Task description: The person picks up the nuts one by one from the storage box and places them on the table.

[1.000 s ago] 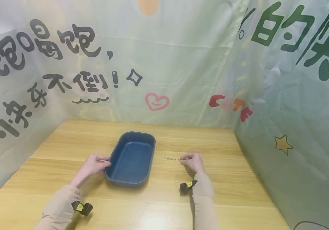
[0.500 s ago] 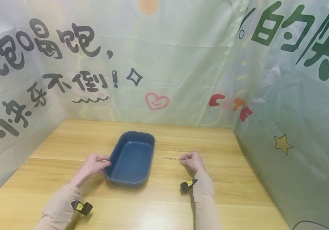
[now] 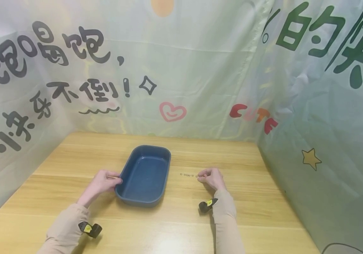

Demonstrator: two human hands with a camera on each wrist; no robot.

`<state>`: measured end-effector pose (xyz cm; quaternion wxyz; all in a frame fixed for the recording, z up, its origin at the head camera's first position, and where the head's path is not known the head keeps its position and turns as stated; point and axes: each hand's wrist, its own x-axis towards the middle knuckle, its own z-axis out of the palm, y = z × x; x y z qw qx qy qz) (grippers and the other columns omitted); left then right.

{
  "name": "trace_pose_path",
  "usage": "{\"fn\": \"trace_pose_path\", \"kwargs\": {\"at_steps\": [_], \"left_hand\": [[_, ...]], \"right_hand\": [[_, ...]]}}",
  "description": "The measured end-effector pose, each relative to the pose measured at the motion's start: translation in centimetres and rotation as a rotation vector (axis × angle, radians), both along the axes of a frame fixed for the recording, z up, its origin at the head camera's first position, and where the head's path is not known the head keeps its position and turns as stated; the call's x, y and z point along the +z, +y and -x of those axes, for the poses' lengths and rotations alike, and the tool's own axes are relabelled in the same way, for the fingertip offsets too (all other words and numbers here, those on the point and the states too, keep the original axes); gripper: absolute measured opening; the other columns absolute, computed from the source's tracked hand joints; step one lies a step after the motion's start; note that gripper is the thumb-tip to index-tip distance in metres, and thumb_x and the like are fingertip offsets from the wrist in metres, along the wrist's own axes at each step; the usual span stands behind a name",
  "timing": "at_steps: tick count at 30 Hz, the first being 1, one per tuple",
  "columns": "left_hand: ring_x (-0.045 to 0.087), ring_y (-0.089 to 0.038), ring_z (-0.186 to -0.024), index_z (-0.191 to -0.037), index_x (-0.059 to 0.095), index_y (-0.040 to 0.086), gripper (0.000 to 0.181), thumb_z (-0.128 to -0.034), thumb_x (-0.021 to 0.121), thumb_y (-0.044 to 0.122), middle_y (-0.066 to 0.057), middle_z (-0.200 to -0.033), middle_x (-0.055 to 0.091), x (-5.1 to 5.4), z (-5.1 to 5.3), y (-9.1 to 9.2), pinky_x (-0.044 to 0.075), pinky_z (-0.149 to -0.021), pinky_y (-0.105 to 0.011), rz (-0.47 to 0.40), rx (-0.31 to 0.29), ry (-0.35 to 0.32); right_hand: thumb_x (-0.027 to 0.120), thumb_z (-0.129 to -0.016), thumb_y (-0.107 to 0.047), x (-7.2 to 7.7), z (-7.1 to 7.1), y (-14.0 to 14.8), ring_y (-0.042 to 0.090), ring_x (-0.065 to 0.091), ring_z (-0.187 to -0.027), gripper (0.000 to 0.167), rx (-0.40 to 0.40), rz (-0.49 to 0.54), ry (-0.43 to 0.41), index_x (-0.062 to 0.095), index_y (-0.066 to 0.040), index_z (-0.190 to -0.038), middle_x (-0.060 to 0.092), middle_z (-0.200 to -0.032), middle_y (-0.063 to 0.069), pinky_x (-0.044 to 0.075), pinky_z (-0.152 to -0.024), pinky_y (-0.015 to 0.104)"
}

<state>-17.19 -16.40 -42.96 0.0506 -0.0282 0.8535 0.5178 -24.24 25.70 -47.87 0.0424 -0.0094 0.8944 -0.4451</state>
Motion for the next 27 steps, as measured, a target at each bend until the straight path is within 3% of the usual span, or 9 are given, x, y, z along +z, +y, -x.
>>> {"fn": "trace_pose_path", "kwargs": {"at_steps": [4,7,12,16,19,22,27], "left_hand": [[0.075,-0.023,-0.081,-0.116,0.066,-0.016,0.039,-0.0827,0.071,0.005,-0.032,-0.104,0.073,0.0,0.0,0.0,0.066,-0.073,-0.04,0.004,-0.001,-0.002],[0.075,-0.024,-0.081,-0.116,0.066,-0.016,0.04,-0.0825,0.071,0.005,-0.032,-0.104,0.073,-0.1,0.0,-0.1,0.067,-0.072,-0.039,0.004,-0.001,-0.002],[0.075,-0.024,-0.08,-0.116,0.066,-0.015,0.04,-0.0826,0.071,0.005,-0.031,-0.104,0.073,0.0,0.2,-0.2,0.066,-0.072,-0.039,0.006,0.003,-0.004],[0.076,-0.025,-0.081,-0.117,0.066,-0.016,0.04,-0.083,0.071,0.005,-0.031,-0.104,0.073,0.0,0.3,-0.3,0.066,-0.073,-0.039,-0.004,0.003,-0.006],[0.076,-0.026,-0.081,-0.117,0.065,-0.016,0.039,-0.0833,0.071,0.004,-0.032,-0.104,0.073,0.1,0.3,-0.3,0.066,-0.073,-0.039,-0.013,0.001,-0.01],[0.076,-0.025,-0.079,-0.117,0.065,-0.017,0.039,-0.0836,0.07,0.003,-0.033,-0.104,0.073,0.1,0.2,-0.3,0.066,-0.072,-0.039,-0.022,-0.002,-0.014],[0.076,-0.025,-0.081,-0.117,0.064,-0.017,0.039,-0.0842,0.07,0.003,-0.033,-0.105,0.072,0.0,0.1,-0.2,0.066,-0.071,-0.037,-0.035,-0.012,-0.022]], "right_hand": [[0.078,-0.085,-0.013,0.0,-0.1,0.0,0.025,0.063,-0.103,0.029,-0.01,0.039,-0.004,0.074,0.001,-0.111,0.074,-0.112,0.019,0.051,-0.088,0.03],[0.073,-0.09,-0.015,0.7,-0.1,-0.5,0.027,0.062,-0.105,0.031,-0.024,0.048,0.037,0.072,0.001,-0.116,0.072,-0.114,0.021,0.05,-0.088,0.031],[0.069,-0.094,-0.017,4.3,0.4,-4.0,0.023,0.062,-0.086,0.027,0.035,-0.037,0.219,0.073,0.0,-0.114,0.073,-0.102,0.019,0.049,-0.072,0.025],[0.07,-0.093,-0.016,7.7,1.3,-8.7,0.025,0.066,-0.084,0.022,0.174,-0.099,0.307,0.075,0.0,-0.107,0.077,-0.097,0.017,0.054,-0.069,0.029],[0.069,-0.093,-0.015,9.2,2.4,-12.3,0.026,0.071,-0.092,0.02,0.28,-0.161,0.291,0.075,0.0,-0.104,0.078,-0.101,0.015,0.06,-0.08,0.034],[0.069,-0.092,-0.015,9.8,3.6,-15.6,0.025,0.072,-0.095,0.017,0.366,-0.248,0.242,0.075,-0.001,-0.1,0.078,-0.101,0.013,0.06,-0.087,0.035],[0.072,-0.09,-0.015,9.4,5.0,-20.1,0.016,0.064,-0.075,0.012,0.432,-0.351,0.096,0.076,-0.003,-0.093,0.075,-0.085,0.008,0.057,-0.07,0.026]]}}
